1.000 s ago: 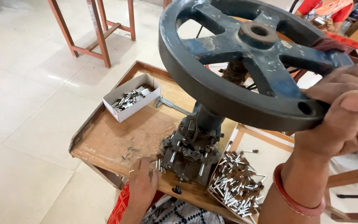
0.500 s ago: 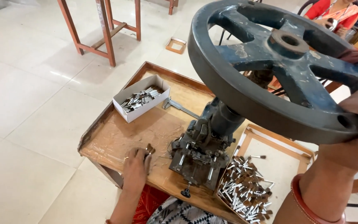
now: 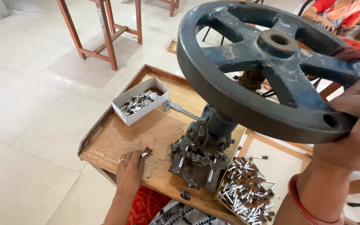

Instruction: Operating a manual wheel-driven assembly machine to process small metallic components.

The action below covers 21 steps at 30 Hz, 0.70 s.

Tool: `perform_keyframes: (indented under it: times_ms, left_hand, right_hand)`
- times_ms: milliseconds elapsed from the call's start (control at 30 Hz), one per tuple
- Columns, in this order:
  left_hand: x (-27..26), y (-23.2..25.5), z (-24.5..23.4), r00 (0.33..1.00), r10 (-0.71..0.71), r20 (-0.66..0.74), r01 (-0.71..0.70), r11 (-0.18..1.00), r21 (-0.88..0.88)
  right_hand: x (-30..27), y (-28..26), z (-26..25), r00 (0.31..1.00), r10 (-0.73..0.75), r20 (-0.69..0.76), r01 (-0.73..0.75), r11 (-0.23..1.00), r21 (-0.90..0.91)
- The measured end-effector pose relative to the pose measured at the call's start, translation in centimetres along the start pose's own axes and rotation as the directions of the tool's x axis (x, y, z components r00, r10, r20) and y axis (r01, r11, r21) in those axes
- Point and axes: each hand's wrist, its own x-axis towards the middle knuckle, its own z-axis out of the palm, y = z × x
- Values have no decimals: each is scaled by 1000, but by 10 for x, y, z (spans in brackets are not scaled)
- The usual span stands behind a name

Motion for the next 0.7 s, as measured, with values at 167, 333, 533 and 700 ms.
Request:
perform_keyframes:
  times_ms: [167, 333, 533, 700]
  left_hand:
    - [5, 45, -14, 989, -103, 103, 117, 984, -136]
    - [-8, 112, -10, 949, -93, 301, 213, 893, -396]
    - [-5, 122, 12, 979, 139, 151, -70, 917, -394]
    - [-3, 116, 39, 977, 190, 95, -140, 913, -384]
  right_hand:
    - [19, -28, 16, 990, 71, -122, -69, 997, 24]
    - [44, -55, 31, 965, 67, -253, -96, 990, -104]
    - [49, -63, 36, 963, 81, -258, -101, 993, -66]
    - [50, -65, 36, 963, 88, -254, -108, 992, -66]
